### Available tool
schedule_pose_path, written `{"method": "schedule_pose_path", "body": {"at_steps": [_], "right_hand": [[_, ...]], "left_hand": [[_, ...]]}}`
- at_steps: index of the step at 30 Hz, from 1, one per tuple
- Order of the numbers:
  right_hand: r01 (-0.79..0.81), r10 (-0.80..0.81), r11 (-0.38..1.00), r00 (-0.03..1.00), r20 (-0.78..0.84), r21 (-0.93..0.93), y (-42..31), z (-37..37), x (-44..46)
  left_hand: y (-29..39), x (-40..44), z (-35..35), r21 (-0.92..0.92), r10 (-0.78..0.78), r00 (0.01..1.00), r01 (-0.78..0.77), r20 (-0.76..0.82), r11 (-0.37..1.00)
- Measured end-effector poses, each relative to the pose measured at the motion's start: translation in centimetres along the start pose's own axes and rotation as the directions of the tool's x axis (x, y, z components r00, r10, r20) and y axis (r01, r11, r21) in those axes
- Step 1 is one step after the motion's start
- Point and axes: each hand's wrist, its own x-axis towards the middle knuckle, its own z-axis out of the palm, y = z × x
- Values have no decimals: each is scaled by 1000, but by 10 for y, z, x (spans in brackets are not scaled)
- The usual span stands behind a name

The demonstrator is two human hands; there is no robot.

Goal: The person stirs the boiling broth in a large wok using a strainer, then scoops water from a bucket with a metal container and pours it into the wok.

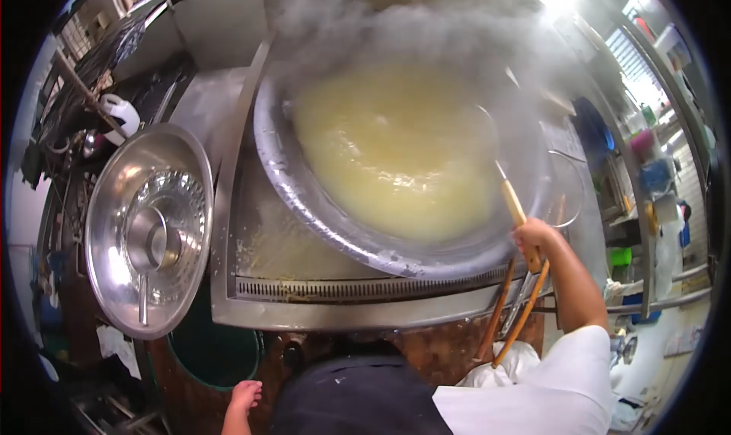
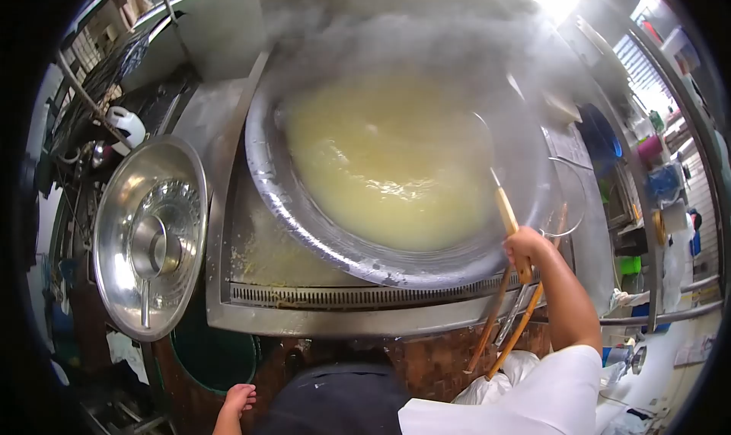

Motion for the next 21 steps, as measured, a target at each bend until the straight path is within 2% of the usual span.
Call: {"method": "schedule_pose_path", "body": {"at_steps": [1,3,5,7,9,10,12,13,15,19,21], "right_hand": [[1,-1,1000,1000,6,-14,0,11,-4],[-46,39,994,997,69,102,5,26,-19],[-29,8,991,988,156,130,8,42,-28],[-90,47,983,965,257,160,6,58,-41],[-98,16,974,929,369,205,5,73,-58],[-93,11,973,932,362,210,7,81,-65],[-213,-22,910,832,555,356,12,95,-81],[-272,-18,880,800,599,390,13,101,-92],[-310,-72,843,745,663,440,14,111,-113],[-316,-161,798,709,687,514,16,133,-152],[-378,-252,707,655,713,598,22,146,-169]], "left_hand": [[-6,4,2,42,6,1000,-7,31,999],[-14,9,0,31,-1,997,-2,74,1000],[-13,9,-1,7,-9,996,8,90,1000],[-13,11,-3,-12,3,996,-2,94,1000],[-12,14,-9,-33,2,997,0,81,999],[-13,18,-12,-32,11,996,-9,84,999],[-14,25,-19,-9,30,999,-29,33,1000],[-13,27,-24,-4,41,998,-40,37,999],[-13,31,-33,39,71,997,-72,14,997],[-19,41,-55,66,107,994,-108,16,992],[-24,43,-65,43,88,996,-88,5,995]]}}
